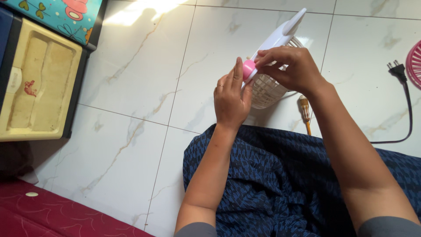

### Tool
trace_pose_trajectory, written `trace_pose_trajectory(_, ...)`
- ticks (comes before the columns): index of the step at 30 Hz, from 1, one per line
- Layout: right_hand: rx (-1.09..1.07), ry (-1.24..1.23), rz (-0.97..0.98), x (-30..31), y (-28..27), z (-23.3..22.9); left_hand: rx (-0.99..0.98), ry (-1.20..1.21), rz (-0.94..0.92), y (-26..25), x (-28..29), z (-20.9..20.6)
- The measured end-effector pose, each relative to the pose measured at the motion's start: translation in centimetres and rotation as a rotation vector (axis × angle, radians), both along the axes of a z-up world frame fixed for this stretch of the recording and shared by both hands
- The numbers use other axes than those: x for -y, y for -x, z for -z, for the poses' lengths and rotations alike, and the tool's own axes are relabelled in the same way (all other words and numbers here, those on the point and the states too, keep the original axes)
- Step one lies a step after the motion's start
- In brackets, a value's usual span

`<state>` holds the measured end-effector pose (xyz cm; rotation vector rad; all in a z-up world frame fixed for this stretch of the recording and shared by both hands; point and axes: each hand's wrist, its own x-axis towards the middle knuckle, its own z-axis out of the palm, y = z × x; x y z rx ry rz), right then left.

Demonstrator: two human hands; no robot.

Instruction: The person assembles a small white and pink electric fan by attaching a pink bow-shaped piece to the top, using a screwdriver to tighten screws, and then fitting the front pink grille onto the fan body.

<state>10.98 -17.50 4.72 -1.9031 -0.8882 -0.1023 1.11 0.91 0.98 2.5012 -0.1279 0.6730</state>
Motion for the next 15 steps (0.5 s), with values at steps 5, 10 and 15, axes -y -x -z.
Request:
trace_pose_trajectory(5, -0.07, -0.093, 0.036, -0.1, 0.5, 0.8, 0.001, -0.044, -0.032, 0.4, 0.4, 0.3)
trace_pose_trajectory(10, -0.05, -0.129, 0.025, 0.1, 0.9, 0.9, -0.033, -0.059, -0.053, 0.6, 0.7, 0.5)
trace_pose_trajectory(15, -0.013, -0.125, 0.031, 0.1, 1.2, 0.9, -0.036, -0.045, -0.041, 0.8, 0.7, 0.3)
